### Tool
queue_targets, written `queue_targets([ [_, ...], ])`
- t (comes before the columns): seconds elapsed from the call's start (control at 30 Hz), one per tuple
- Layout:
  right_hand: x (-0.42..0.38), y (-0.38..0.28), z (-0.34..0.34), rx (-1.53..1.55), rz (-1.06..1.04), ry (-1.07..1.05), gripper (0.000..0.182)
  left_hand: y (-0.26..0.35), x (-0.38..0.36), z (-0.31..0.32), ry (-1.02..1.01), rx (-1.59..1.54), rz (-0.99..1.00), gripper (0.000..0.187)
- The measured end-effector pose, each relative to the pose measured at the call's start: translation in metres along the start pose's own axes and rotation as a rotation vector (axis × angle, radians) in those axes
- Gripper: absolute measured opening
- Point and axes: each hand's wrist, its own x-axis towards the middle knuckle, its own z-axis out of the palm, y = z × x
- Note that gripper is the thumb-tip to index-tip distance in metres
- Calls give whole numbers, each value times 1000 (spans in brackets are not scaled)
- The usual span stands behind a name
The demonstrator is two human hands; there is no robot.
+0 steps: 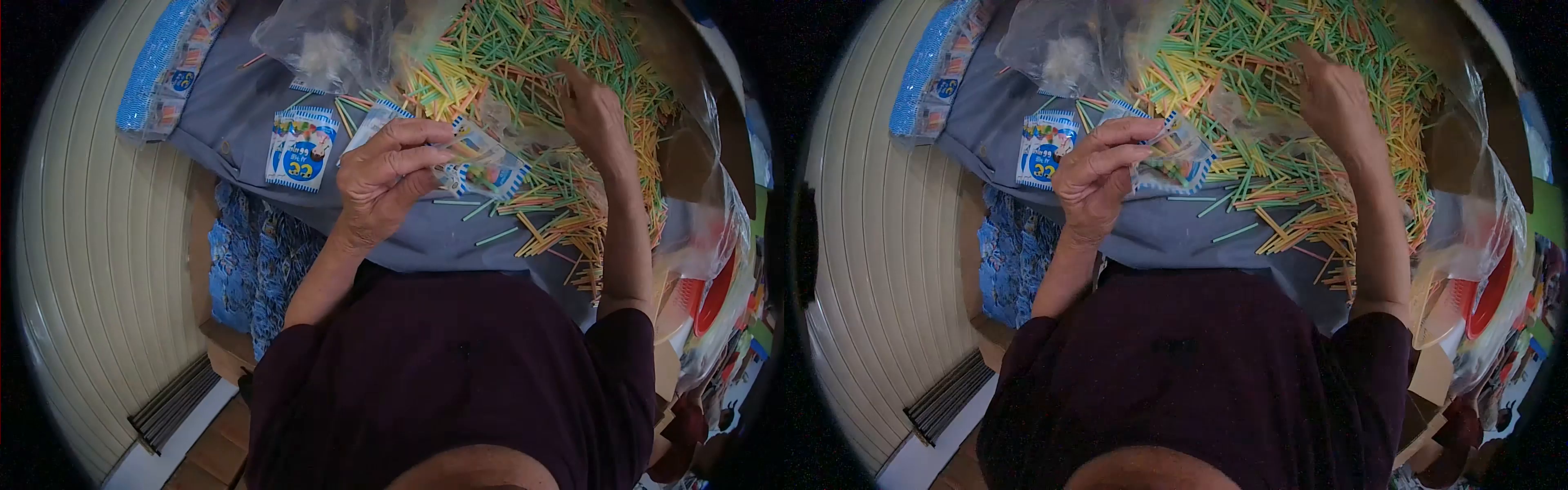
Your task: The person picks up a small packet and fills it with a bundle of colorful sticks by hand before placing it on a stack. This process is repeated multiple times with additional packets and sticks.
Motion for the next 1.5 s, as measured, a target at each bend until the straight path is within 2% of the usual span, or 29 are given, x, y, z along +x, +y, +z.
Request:
queue_targets([
  [0.03,0,-11,-18,168,162,18,33,1,0,1,20,60,-85,17],
  [0.07,-1,-14,-27,153,165,24,33,0,2,4,37,117,-169,20],
  [0.13,-3,-21,-43,1143,4,328,42,-9,10,17,69,93,-197,19],
  [0.17,-8,-34,-56,1150,-34,386,44,-13,15,21,99,85,-238,18],
  [0.2,-10,-46,-61,1146,-32,395,44,-19,20,22,45,172,-186,18],
  [0.27,-9,-66,-65,1050,-364,477,38,-25,26,34,66,87,-201,19],
  [0.3,-7,-70,-61,937,-426,475,31,-28,29,40,98,4,-221,19],
  [0.33,-8,-73,-58,930,-423,483,31,-29,29,45,90,-1,-217,19],
  [0.4,-10,-75,-52,642,-397,399,27,-30,29,53,141,-58,-322,19],
  [0.53,-15,-64,-44,864,-310,447,21,-29,19,57,162,-129,-447,18],
  [0.67,-15,-56,-46,832,-307,423,20,-26,21,59,156,-199,-428,19],
  [0.77,-16,-54,-47,746,-340,317,20,-28,23,61,156,-199,-389,19],
  [0.83,-17,-55,-47,1126,-224,229,19,-29,24,60,162,-206,-388,20],
  [0.87,-17,-54,-49,1125,-225,226,19,-30,25,60,146,-157,-324,19],
  [0.9,-15,-53,-51,1094,-231,198,16,-30,25,59,130,-108,-259,19],
  [0.97,-10,-54,-52,1059,-244,169,14,-28,23,56,149,-104,-270,19],
  [1.03,-4,-59,-50,699,-359,336,12,-27,24,53,171,-97,-278,18],
  [1.07,-2,-63,-51,698,-366,333,12,-27,24,52,172,-105,-287,18],
  [1.13,-3,-71,-55,406,-438,337,14,-27,23,52,181,-110,-295,17],
  [1.17,-5,-74,-53,408,-445,336,14,-27,22,53,167,-132,-318,16],
  [1.23,-10,-79,-48,694,-299,261,16,-27,21,53,153,-152,-337,16],
  [1.33,-10,-71,-50,699,-249,329,18,-25,19,54,210,-174,-393,15],
  [1.37,-8,-69,-47,697,-249,327,18,-25,20,54,218,-182,-369,15],
  [1.43,-3,-64,-42,801,-327,459,20,-27,21,53,228,-190,-342,15],
  [1.5,-5,-71,-41,844,-306,440,18,-31,18,52,165,-122,-350,14],
])
